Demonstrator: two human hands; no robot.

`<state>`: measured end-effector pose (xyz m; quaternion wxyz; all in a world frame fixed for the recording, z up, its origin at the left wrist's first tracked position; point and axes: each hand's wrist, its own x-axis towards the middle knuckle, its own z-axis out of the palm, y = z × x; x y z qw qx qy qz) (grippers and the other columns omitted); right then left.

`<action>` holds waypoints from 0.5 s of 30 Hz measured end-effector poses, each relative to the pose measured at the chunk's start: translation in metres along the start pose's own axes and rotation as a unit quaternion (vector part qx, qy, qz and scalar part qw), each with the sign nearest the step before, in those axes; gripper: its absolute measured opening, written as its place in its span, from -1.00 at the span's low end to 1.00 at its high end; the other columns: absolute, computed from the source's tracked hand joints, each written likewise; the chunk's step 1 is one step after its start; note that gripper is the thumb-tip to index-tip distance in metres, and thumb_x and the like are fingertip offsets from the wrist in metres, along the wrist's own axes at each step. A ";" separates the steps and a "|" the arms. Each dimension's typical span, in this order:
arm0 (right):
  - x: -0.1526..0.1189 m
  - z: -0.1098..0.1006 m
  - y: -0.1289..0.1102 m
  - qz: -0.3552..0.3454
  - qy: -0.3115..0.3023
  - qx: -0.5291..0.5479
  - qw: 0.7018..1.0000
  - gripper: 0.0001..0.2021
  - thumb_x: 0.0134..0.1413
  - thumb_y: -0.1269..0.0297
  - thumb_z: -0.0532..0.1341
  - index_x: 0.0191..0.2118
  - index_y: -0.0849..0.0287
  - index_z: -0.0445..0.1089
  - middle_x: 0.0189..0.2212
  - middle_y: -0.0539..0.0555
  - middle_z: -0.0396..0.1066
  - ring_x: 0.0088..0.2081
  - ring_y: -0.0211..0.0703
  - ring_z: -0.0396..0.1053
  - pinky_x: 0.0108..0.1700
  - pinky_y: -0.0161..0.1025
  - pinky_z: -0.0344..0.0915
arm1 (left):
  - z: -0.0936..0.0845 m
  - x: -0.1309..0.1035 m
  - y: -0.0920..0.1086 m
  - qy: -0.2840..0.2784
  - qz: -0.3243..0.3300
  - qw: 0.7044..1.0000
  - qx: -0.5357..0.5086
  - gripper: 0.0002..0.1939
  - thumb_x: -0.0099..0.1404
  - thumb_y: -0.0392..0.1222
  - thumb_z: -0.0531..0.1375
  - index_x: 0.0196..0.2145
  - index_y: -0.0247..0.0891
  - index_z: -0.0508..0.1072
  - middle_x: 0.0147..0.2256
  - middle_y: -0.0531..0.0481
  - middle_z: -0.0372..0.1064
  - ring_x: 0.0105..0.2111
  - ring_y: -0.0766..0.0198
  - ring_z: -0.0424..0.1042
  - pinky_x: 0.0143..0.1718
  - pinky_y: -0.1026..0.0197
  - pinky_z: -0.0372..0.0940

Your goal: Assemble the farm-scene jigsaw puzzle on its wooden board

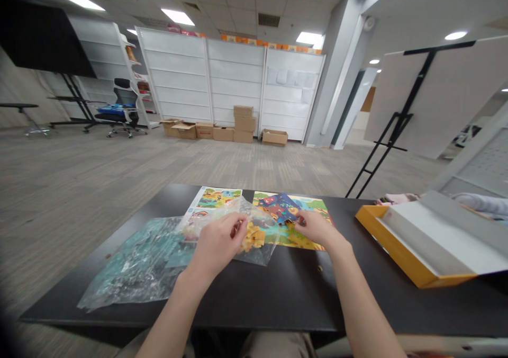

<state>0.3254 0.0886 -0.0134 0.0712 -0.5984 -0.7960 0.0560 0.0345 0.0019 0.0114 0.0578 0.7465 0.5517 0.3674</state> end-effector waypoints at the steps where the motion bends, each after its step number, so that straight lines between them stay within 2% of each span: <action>1: -0.002 -0.001 -0.001 -0.001 -0.005 -0.002 1.000 -0.74 0.10 0.29 0.15 -0.16 0.19 0.54 -0.33 0.12 0.56 -0.33 -0.08 0.44 -0.27 -0.26 0.21 | 0.000 0.000 0.000 0.000 0.001 1.000 0.001 -0.83 0.42 -0.23 0.11 -0.23 -0.17 0.51 -0.36 0.04 0.52 -0.37 0.26 0.49 -0.31 0.25 0.24; 4: -0.005 -0.001 -0.001 -0.012 -0.025 0.003 1.000 -0.70 0.08 0.27 0.17 -0.10 0.19 0.53 -0.28 0.13 0.56 -0.30 -0.06 0.45 -0.24 -0.25 0.24 | 0.000 0.000 0.000 -0.001 0.002 1.000 0.002 -0.84 0.42 -0.23 0.11 -0.23 -0.17 0.51 -0.35 0.03 0.53 -0.35 0.25 0.51 -0.30 0.25 0.24; 9: -0.006 0.006 0.009 -0.032 -0.044 0.001 0.999 -0.63 0.03 0.24 0.24 -0.01 0.21 0.50 -0.10 0.21 0.52 -0.10 0.01 0.45 -0.04 -0.22 0.29 | 0.000 0.001 -0.001 -0.001 0.004 1.000 0.006 -0.84 0.42 -0.23 0.11 -0.23 -0.17 0.50 -0.35 0.03 0.53 -0.36 0.25 0.50 -0.31 0.25 0.24; 13: -0.005 0.007 0.009 -0.028 -0.053 0.007 0.998 -0.57 0.03 0.06 0.30 -0.04 0.23 0.49 -0.11 0.25 0.49 -0.10 0.06 0.44 -0.06 -0.18 0.31 | 0.001 0.002 0.000 -0.006 0.009 1.000 0.009 -0.83 0.43 -0.23 0.10 -0.25 -0.18 0.50 -0.35 0.03 0.53 -0.36 0.26 0.49 -0.31 0.25 0.23; 15: -0.006 0.005 0.007 -0.028 -0.052 0.016 0.998 -0.59 0.02 0.04 0.31 -0.08 0.22 0.50 -0.12 0.25 0.49 -0.11 0.07 0.44 -0.07 -0.18 0.32 | 0.001 0.002 0.000 -0.008 0.009 1.000 0.010 -0.83 0.42 -0.24 0.11 -0.25 -0.19 0.50 -0.34 0.03 0.53 -0.35 0.25 0.49 -0.31 0.24 0.23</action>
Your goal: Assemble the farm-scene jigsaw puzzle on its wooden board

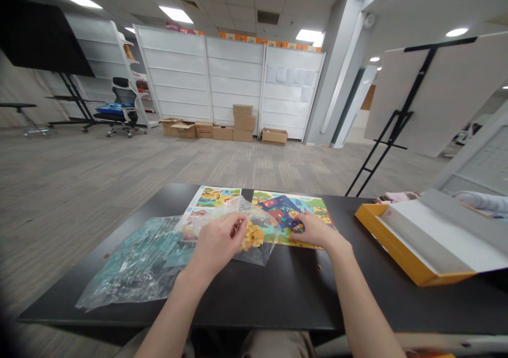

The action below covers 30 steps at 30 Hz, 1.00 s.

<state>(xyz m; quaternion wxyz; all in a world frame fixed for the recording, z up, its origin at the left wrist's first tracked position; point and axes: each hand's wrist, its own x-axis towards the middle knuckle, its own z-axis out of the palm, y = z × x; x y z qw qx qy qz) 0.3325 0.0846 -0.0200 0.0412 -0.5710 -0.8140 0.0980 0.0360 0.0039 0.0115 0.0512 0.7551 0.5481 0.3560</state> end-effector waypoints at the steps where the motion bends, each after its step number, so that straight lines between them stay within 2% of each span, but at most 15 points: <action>1: -0.001 -0.001 -0.001 -0.001 0.003 0.006 1.000 -0.62 0.02 0.07 0.31 -0.10 0.21 0.50 -0.13 0.24 0.49 -0.11 0.06 0.44 -0.07 -0.18 0.31 | 0.000 0.000 0.000 0.000 0.000 1.000 0.000 -0.83 0.42 -0.24 0.11 -0.25 -0.19 0.50 -0.34 0.02 0.53 -0.35 0.25 0.49 -0.31 0.24 0.23; 4: -0.003 -0.006 -0.005 -0.010 0.003 0.020 1.000 -0.67 0.01 0.13 0.29 -0.13 0.20 0.51 -0.16 0.22 0.51 -0.12 0.06 0.44 -0.07 -0.17 0.31 | 0.001 0.000 0.000 -0.001 0.001 1.000 -0.001 -0.84 0.42 -0.24 0.11 -0.24 -0.19 0.50 -0.33 0.03 0.53 -0.35 0.25 0.49 -0.31 0.24 0.23; 8: -0.005 -0.011 -0.010 -0.012 -0.030 0.021 0.999 -0.63 -0.01 0.06 0.30 -0.14 0.22 0.52 -0.18 0.22 0.52 -0.15 0.10 0.44 -0.11 -0.15 0.31 | 0.002 -0.001 -0.001 -0.003 0.001 1.000 -0.003 -0.84 0.42 -0.24 0.11 -0.22 -0.18 0.50 -0.32 0.03 0.53 -0.34 0.25 0.50 -0.31 0.24 0.23; 12: -0.006 -0.015 -0.012 0.006 -0.032 0.032 0.999 -0.59 -0.11 0.03 0.37 -0.16 0.20 0.55 -0.14 0.23 0.51 -0.10 0.15 0.43 -0.06 -0.11 0.32 | 0.002 0.000 0.000 -0.002 0.001 1.000 0.002 -0.84 0.42 -0.24 0.11 -0.24 -0.18 0.50 -0.33 0.04 0.53 -0.35 0.25 0.49 -0.32 0.24 0.22; 14: -0.008 -0.020 -0.011 0.001 -0.029 0.060 0.998 -0.58 -0.10 0.02 0.37 -0.15 0.19 0.56 -0.12 0.23 0.50 -0.07 0.16 0.42 -0.03 -0.10 0.32 | 0.001 -0.001 0.000 -0.003 0.003 1.000 0.004 -0.85 0.42 -0.24 0.11 -0.24 -0.18 0.50 -0.33 0.04 0.53 -0.35 0.25 0.49 -0.32 0.24 0.22; 17: -0.014 -0.030 -0.009 -0.018 -0.044 0.159 0.986 -0.57 0.03 -0.04 0.30 -0.09 0.16 0.54 -0.08 0.19 0.51 -0.10 0.07 0.43 -0.06 -0.14 0.34 | 0.000 -0.001 0.000 0.001 0.001 1.000 0.005 -0.84 0.42 -0.24 0.11 -0.24 -0.18 0.50 -0.34 0.04 0.53 -0.35 0.25 0.50 -0.32 0.25 0.22; 20: -0.020 -0.035 -0.016 -0.035 -0.109 0.286 0.951 -0.53 0.17 -0.16 0.18 -0.16 0.19 0.49 -0.30 0.12 0.52 -0.32 -0.09 0.43 -0.27 -0.22 0.35 | -0.001 -0.001 0.000 0.005 0.000 1.000 0.010 -0.83 0.43 -0.23 0.10 -0.24 -0.18 0.51 -0.34 0.03 0.53 -0.35 0.25 0.50 -0.32 0.25 0.22; 22: -0.020 -0.032 -0.029 -0.052 -0.156 0.335 0.928 -0.49 0.23 -0.23 0.09 -0.32 0.19 0.40 -0.53 0.04 0.42 -0.49 -0.20 0.34 -0.41 -0.27 0.28 | 0.000 0.000 0.001 0.006 0.003 1.000 0.011 -0.83 0.42 -0.24 0.10 -0.25 -0.18 0.50 -0.34 0.03 0.53 -0.34 0.25 0.50 -0.32 0.25 0.21; 24: -0.017 -0.024 -0.049 -0.072 -0.177 0.349 0.918 -0.46 0.25 -0.27 0.03 -0.43 0.15 0.27 -0.65 -0.05 0.28 -0.60 -0.28 0.21 -0.50 -0.30 0.16 | 0.000 0.000 0.003 0.006 0.007 1.000 0.009 -0.83 0.42 -0.24 0.10 -0.26 -0.19 0.49 -0.34 0.03 0.53 -0.34 0.25 0.50 -0.32 0.25 0.21; 26: -0.012 -0.012 -0.070 -0.105 -0.159 0.341 0.921 -0.44 0.25 -0.29 0.02 -0.48 0.13 0.20 -0.67 -0.09 0.19 -0.62 -0.32 0.11 -0.54 -0.32 0.04 | 0.000 0.001 0.004 0.005 0.007 1.000 0.007 -0.84 0.42 -0.24 0.10 -0.27 -0.19 0.49 -0.33 0.02 0.54 -0.35 0.25 0.50 -0.33 0.25 0.21; 28: -0.006 0.001 -0.089 -0.140 -0.096 0.333 0.927 -0.42 0.22 -0.29 0.05 -0.53 0.14 0.15 -0.63 -0.09 0.12 -0.57 -0.33 0.05 -0.52 -0.31 -0.01 | 0.000 0.001 0.005 0.003 0.005 1.000 0.005 -0.85 0.41 -0.25 0.11 -0.27 -0.19 0.48 -0.32 0.03 0.54 -0.35 0.25 0.51 -0.34 0.25 0.20; 30: -0.001 0.012 -0.102 -0.136 -0.035 0.356 0.924 -0.42 0.20 -0.29 0.10 -0.55 0.15 0.14 -0.61 -0.09 0.08 -0.54 -0.33 0.02 -0.52 -0.31 -0.02 | 0.001 0.001 0.005 0.003 0.002 1.000 0.004 -0.86 0.40 -0.26 0.11 -0.26 -0.19 0.48 -0.31 0.03 0.55 -0.34 0.24 0.51 -0.34 0.24 0.20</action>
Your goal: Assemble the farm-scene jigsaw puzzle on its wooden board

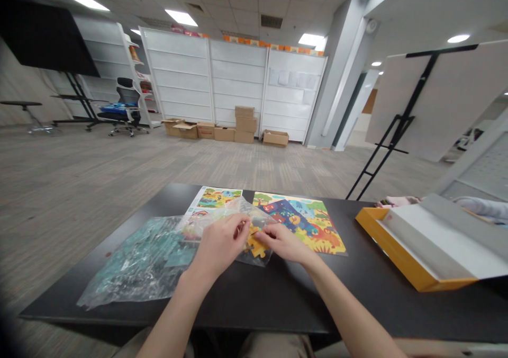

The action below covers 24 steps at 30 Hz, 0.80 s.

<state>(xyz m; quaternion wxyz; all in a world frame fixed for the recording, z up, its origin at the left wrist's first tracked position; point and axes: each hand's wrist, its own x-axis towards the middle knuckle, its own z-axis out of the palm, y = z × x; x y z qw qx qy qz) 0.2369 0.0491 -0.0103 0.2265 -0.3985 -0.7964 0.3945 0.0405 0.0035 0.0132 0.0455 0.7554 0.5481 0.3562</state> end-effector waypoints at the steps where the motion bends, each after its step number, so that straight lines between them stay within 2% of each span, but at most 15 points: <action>1: 0.003 0.006 0.001 0.007 0.027 0.023 0.999 -0.43 0.19 -0.28 0.11 -0.54 0.15 0.16 -0.61 -0.10 0.07 -0.55 -0.33 0.01 -0.53 -0.31 -0.02 | 0.001 0.000 0.000 0.000 0.000 1.000 0.001 -0.86 0.40 -0.26 0.12 -0.26 -0.18 0.49 -0.31 0.03 0.55 -0.33 0.23 0.51 -0.33 0.24 0.21; 3: 0.006 0.013 0.002 0.034 0.054 0.090 0.994 -0.50 0.19 -0.24 0.13 -0.43 0.15 0.27 -0.61 -0.09 0.14 -0.57 -0.32 0.08 -0.55 -0.33 0.05 | 0.002 0.000 -0.001 -0.002 0.002 1.000 0.000 -0.85 0.41 -0.24 0.11 -0.24 -0.18 0.49 -0.30 0.02 0.55 -0.32 0.22 0.52 -0.31 0.23 0.22; 4: 0.006 0.014 0.003 0.045 0.054 0.125 0.990 -0.54 0.20 -0.21 0.15 -0.32 0.16 0.34 -0.58 -0.07 0.23 -0.56 -0.30 0.17 -0.55 -0.33 0.12 | 0.002 0.000 -0.001 -0.004 0.003 1.000 -0.002 -0.85 0.41 -0.24 0.11 -0.23 -0.18 0.49 -0.29 0.02 0.55 -0.31 0.21 0.52 -0.30 0.23 0.23; 7: 0.000 0.007 0.004 0.044 0.028 0.163 0.985 -0.51 0.17 -0.09 0.22 0.09 0.11 0.32 -0.27 0.08 0.50 -0.34 -0.16 0.45 -0.39 -0.25 0.40 | 0.002 -0.001 -0.001 -0.006 0.001 1.000 -0.003 -0.86 0.40 -0.24 0.12 -0.22 -0.17 0.50 -0.30 0.02 0.54 -0.31 0.21 0.52 -0.30 0.23 0.23; 9: -0.006 -0.005 0.005 0.035 0.017 0.131 0.991 -0.48 0.15 -0.03 0.25 0.17 0.08 0.32 -0.11 0.13 0.52 -0.23 -0.11 0.51 -0.25 -0.17 0.47 | 0.001 -0.001 -0.001 -0.003 -0.002 1.000 -0.002 -0.86 0.40 -0.25 0.12 -0.23 -0.17 0.50 -0.31 0.03 0.54 -0.32 0.23 0.52 -0.30 0.24 0.23; 12: -0.012 -0.031 0.013 0.049 0.034 0.042 0.997 -0.60 0.20 -0.02 0.19 -0.01 0.16 0.47 -0.22 0.14 0.56 -0.32 -0.09 0.53 -0.27 -0.15 0.47 | 0.001 -0.002 -0.002 0.006 -0.004 1.000 0.002 -0.85 0.41 -0.24 0.11 -0.24 -0.16 0.50 -0.32 0.04 0.54 -0.34 0.24 0.51 -0.32 0.24 0.22; 14: -0.013 -0.047 0.025 0.077 0.126 -0.072 0.986 -0.63 0.25 0.01 0.13 -0.14 0.20 0.50 -0.31 0.15 0.56 -0.34 -0.06 0.52 -0.26 -0.15 0.44 | 0.001 -0.002 -0.003 0.009 -0.004 1.000 0.002 -0.85 0.42 -0.23 0.11 -0.24 -0.16 0.50 -0.33 0.05 0.54 -0.35 0.25 0.51 -0.33 0.24 0.23; 16: -0.012 -0.058 0.041 0.123 0.226 -0.230 0.938 -0.66 0.25 0.06 0.13 -0.17 0.23 0.50 -0.26 0.23 0.56 -0.23 0.03 0.52 -0.15 -0.12 0.40 | 0.002 -0.002 -0.004 0.008 -0.002 1.000 0.000 -0.85 0.41 -0.24 0.11 -0.25 -0.17 0.49 -0.33 0.05 0.53 -0.35 0.25 0.51 -0.32 0.24 0.23; 17: -0.012 -0.061 0.050 0.153 0.246 -0.304 0.908 -0.66 0.23 0.06 0.15 -0.18 0.25 0.50 -0.21 0.29 0.55 -0.16 0.09 0.50 -0.09 -0.09 0.38 | 0.002 -0.002 -0.004 0.008 0.000 1.000 -0.001 -0.85 0.41 -0.25 0.11 -0.25 -0.17 0.49 -0.33 0.05 0.54 -0.34 0.25 0.51 -0.32 0.24 0.24; 19: -0.012 -0.064 0.066 0.206 0.235 -0.402 0.860 -0.61 0.20 0.00 0.18 -0.21 0.28 0.50 -0.15 0.39 0.52 -0.04 0.21 0.46 -0.01 -0.05 0.32 | 0.002 -0.002 -0.004 0.009 0.002 1.000 -0.001 -0.85 0.40 -0.25 0.11 -0.25 -0.18 0.49 -0.33 0.04 0.54 -0.35 0.26 0.50 -0.32 0.25 0.24; 20: -0.012 -0.064 0.072 0.221 0.221 -0.424 0.850 -0.59 0.19 -0.04 0.19 -0.25 0.28 0.50 -0.15 0.41 0.51 -0.02 0.24 0.44 0.01 -0.05 0.29 | 0.002 -0.001 -0.004 0.009 0.002 1.000 -0.001 -0.85 0.40 -0.25 0.11 -0.26 -0.18 0.49 -0.33 0.04 0.54 -0.35 0.26 0.50 -0.33 0.25 0.23; 22: -0.012 -0.064 0.081 0.228 0.204 -0.424 0.853 -0.57 0.15 -0.10 0.21 -0.32 0.24 0.48 -0.20 0.39 0.51 -0.02 0.25 0.43 -0.01 -0.06 0.28 | 0.002 -0.001 -0.003 0.009 0.002 1.000 -0.002 -0.85 0.40 -0.25 0.11 -0.26 -0.18 0.49 -0.32 0.03 0.55 -0.35 0.26 0.51 -0.33 0.25 0.23; 24: -0.012 -0.065 0.086 0.221 0.212 -0.397 0.865 -0.59 0.08 -0.12 0.26 -0.34 0.20 0.44 -0.25 0.34 0.51 -0.09 0.22 0.45 -0.10 -0.10 0.28 | 0.001 -0.002 -0.002 0.006 0.003 1.000 -0.004 -0.84 0.40 -0.24 0.10 -0.25 -0.18 0.50 -0.32 0.02 0.55 -0.34 0.25 0.51 -0.32 0.25 0.24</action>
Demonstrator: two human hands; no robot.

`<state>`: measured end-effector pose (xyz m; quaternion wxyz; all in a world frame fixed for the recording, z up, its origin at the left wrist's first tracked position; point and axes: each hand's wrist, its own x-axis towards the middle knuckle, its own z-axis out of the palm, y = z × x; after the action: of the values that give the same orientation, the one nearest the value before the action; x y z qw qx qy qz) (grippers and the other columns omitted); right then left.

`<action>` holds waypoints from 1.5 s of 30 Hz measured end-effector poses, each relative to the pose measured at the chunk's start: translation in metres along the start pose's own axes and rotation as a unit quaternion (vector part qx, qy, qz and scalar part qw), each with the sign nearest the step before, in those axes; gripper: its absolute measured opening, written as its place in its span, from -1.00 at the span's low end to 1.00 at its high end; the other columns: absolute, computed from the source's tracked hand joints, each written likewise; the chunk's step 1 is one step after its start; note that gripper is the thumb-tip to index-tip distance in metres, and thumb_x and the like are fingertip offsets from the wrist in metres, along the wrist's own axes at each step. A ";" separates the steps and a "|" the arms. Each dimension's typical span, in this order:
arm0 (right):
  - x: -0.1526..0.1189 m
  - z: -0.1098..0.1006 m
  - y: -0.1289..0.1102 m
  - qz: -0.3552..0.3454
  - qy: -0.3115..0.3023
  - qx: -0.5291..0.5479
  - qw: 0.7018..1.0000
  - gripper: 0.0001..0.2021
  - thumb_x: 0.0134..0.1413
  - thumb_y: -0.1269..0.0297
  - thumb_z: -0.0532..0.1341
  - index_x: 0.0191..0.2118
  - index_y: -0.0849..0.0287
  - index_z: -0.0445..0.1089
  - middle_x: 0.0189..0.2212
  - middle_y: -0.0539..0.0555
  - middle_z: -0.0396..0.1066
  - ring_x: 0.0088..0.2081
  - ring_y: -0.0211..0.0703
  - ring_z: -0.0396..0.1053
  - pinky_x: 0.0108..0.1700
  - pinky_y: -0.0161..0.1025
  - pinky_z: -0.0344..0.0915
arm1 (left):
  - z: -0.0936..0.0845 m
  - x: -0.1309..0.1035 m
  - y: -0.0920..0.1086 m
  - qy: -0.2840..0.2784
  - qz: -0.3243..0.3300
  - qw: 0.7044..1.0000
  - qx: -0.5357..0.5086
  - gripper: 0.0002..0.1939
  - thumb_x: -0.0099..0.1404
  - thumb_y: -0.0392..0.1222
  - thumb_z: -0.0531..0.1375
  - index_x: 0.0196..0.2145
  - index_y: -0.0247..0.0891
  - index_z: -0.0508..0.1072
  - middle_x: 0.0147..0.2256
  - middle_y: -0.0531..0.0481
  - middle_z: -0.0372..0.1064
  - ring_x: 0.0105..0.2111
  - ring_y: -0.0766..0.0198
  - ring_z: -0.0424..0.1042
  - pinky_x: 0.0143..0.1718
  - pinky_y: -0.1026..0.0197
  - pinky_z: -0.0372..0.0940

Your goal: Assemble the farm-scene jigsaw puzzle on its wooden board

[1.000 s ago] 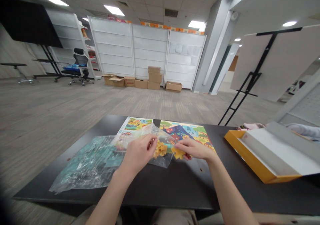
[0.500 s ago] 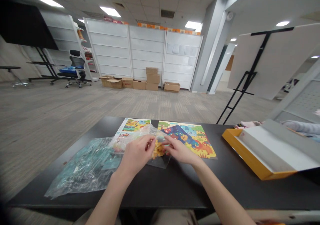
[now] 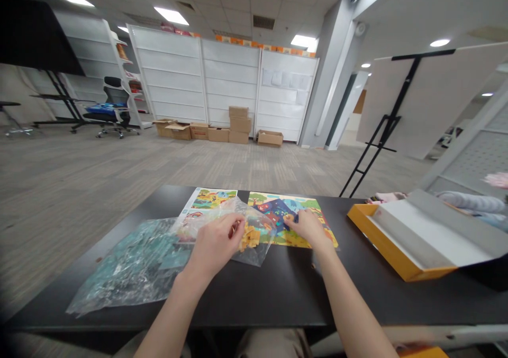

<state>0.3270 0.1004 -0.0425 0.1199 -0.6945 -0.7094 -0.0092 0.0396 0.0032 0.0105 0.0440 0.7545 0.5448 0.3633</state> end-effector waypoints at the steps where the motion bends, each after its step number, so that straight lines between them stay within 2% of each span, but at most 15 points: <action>1: 0.001 0.000 0.001 0.005 0.007 0.017 1.000 -0.61 0.05 -0.11 0.29 -0.33 0.18 0.42 -0.26 0.30 0.50 -0.14 0.18 0.45 -0.16 -0.12 0.27 | -0.001 0.000 0.000 -0.001 0.000 1.000 0.000 -0.84 0.41 -0.24 0.10 -0.25 -0.18 0.50 -0.32 0.02 0.55 -0.34 0.25 0.51 -0.32 0.25 0.24; 5: 0.005 -0.001 0.004 0.032 0.030 0.072 0.996 -0.68 -0.01 -0.02 0.32 -0.34 0.13 0.34 -0.39 0.13 0.48 -0.34 -0.02 0.42 -0.36 -0.22 0.17 | -0.004 -0.001 -0.001 0.000 -0.005 1.000 -0.001 -0.84 0.41 -0.24 0.11 -0.24 -0.18 0.50 -0.32 0.03 0.55 -0.34 0.26 0.51 -0.32 0.26 0.26; 10: 0.007 -0.006 0.003 -0.002 0.015 0.165 0.986 -0.69 0.03 -0.02 0.21 -0.47 0.13 0.29 -0.52 0.04 0.41 -0.45 -0.12 0.35 -0.42 -0.25 0.13 | -0.008 -0.002 -0.003 0.002 -0.013 1.000 -0.005 -0.86 0.39 -0.27 0.12 -0.23 -0.17 0.50 -0.32 0.04 0.55 -0.33 0.25 0.52 -0.31 0.26 0.26; 16: 0.003 -0.015 -0.004 -0.018 -0.049 0.241 0.969 -0.78 -0.05 0.11 0.21 -0.48 0.11 0.22 -0.59 -0.05 0.30 -0.48 -0.19 0.29 -0.44 -0.28 0.21 | -0.006 -0.001 -0.002 -0.002 -0.013 1.000 -0.001 -0.84 0.42 -0.24 0.10 -0.24 -0.18 0.50 -0.33 0.03 0.54 -0.33 0.25 0.52 -0.30 0.26 0.25; 19: 0.000 -0.020 -0.008 0.004 -0.088 0.331 0.940 -0.79 -0.07 0.14 0.25 -0.43 0.12 0.22 -0.53 -0.05 0.33 -0.43 -0.18 0.36 -0.42 -0.28 0.34 | -0.005 0.000 -0.002 -0.003 -0.010 1.000 0.000 -0.83 0.42 -0.24 0.10 -0.24 -0.18 0.50 -0.33 0.02 0.54 -0.33 0.25 0.52 -0.31 0.26 0.25; 22: -0.003 -0.021 -0.012 0.020 -0.102 0.400 0.911 -0.70 -0.09 0.14 0.33 -0.25 0.13 0.33 -0.31 0.05 0.47 -0.34 -0.13 0.45 -0.35 -0.23 0.45 | -0.005 0.000 -0.001 -0.006 -0.007 1.000 0.000 -0.83 0.42 -0.24 0.10 -0.25 -0.17 0.50 -0.33 0.02 0.54 -0.33 0.25 0.52 -0.31 0.26 0.25; 25: -0.003 -0.017 -0.016 -0.005 -0.108 0.412 0.905 -0.56 -0.12 0.10 0.38 -0.10 0.15 0.38 -0.19 0.11 0.52 -0.26 -0.06 0.49 -0.26 -0.15 0.49 | -0.006 0.000 -0.001 -0.007 -0.007 1.000 0.001 -0.84 0.41 -0.25 0.10 -0.25 -0.18 0.50 -0.34 0.03 0.53 -0.33 0.25 0.52 -0.32 0.26 0.25; 29: -0.003 -0.012 -0.022 -0.052 -0.123 0.388 0.912 -0.64 -0.16 0.09 0.41 -0.24 0.20 0.47 -0.27 0.11 0.56 -0.25 -0.01 0.49 -0.14 -0.06 0.47 | -0.007 0.000 0.000 -0.004 -0.007 1.000 0.002 -0.84 0.41 -0.25 0.11 -0.24 -0.17 0.50 -0.34 0.03 0.54 -0.34 0.25 0.52 -0.32 0.26 0.25; 33: -0.008 -0.022 -0.025 -0.039 -0.133 0.449 0.883 -0.59 -0.18 0.04 0.44 -0.23 0.20 0.48 -0.26 0.11 0.57 -0.26 -0.01 0.50 -0.14 -0.08 0.46 | -0.007 -0.001 -0.001 0.000 -0.005 1.000 0.006 -0.84 0.42 -0.24 0.11 -0.25 -0.17 0.50 -0.34 0.03 0.54 -0.33 0.24 0.52 -0.32 0.26 0.24; 38: -0.010 -0.041 -0.015 0.026 -0.110 0.491 0.864 -0.50 -0.24 -0.06 0.47 -0.26 0.24 0.47 -0.33 0.16 0.55 -0.34 -0.03 0.48 -0.27 -0.14 0.43 | -0.008 -0.002 -0.004 0.004 -0.012 1.000 0.002 -0.85 0.40 -0.24 0.11 -0.25 -0.17 0.50 -0.35 0.04 0.54 -0.34 0.23 0.52 -0.33 0.25 0.24; 40: -0.009 -0.043 -0.008 0.026 -0.078 0.489 0.869 -0.50 -0.20 -0.08 0.44 -0.24 0.24 0.47 -0.32 0.17 0.55 -0.32 -0.02 0.48 -0.25 -0.13 0.42 | -0.009 -0.002 -0.003 0.004 -0.014 1.000 0.001 -0.85 0.40 -0.25 0.11 -0.24 -0.17 0.50 -0.35 0.04 0.54 -0.34 0.23 0.52 -0.33 0.25 0.25; 42: -0.007 -0.043 -0.003 0.005 -0.002 0.446 0.895 -0.54 -0.11 -0.08 0.38 -0.22 0.22 0.46 -0.33 0.15 0.54 -0.32 -0.01 0.47 -0.22 -0.12 0.40 | -0.008 -0.002 -0.003 0.006 -0.016 1.000 0.001 -0.84 0.41 -0.24 0.11 -0.24 -0.17 0.51 -0.34 0.03 0.55 -0.34 0.23 0.53 -0.32 0.25 0.25; 44: -0.005 -0.042 -0.001 -0.031 0.083 0.362 0.928 -0.62 -0.01 -0.04 0.31 -0.21 0.19 0.46 -0.33 0.14 0.53 -0.30 0.00 0.46 -0.18 -0.10 0.37 | -0.008 -0.002 -0.003 0.007 -0.016 1.000 0.002 -0.83 0.41 -0.23 0.10 -0.24 -0.16 0.51 -0.35 0.03 0.55 -0.34 0.24 0.52 -0.32 0.25 0.26; 45: -0.004 -0.041 -0.002 -0.057 0.107 0.318 0.940 -0.66 0.04 0.00 0.28 -0.21 0.18 0.47 -0.32 0.14 0.53 -0.28 0.01 0.46 -0.16 -0.10 0.36 | -0.007 -0.002 -0.003 0.008 -0.015 1.000 0.003 -0.83 0.41 -0.23 0.10 -0.24 -0.16 0.51 -0.35 0.02 0.55 -0.34 0.24 0.52 -0.32 0.26 0.26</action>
<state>0.3315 0.0886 -0.0028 0.4088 -0.5735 -0.6967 0.1360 0.0330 0.0002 0.0133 0.0431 0.7433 0.5578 0.3668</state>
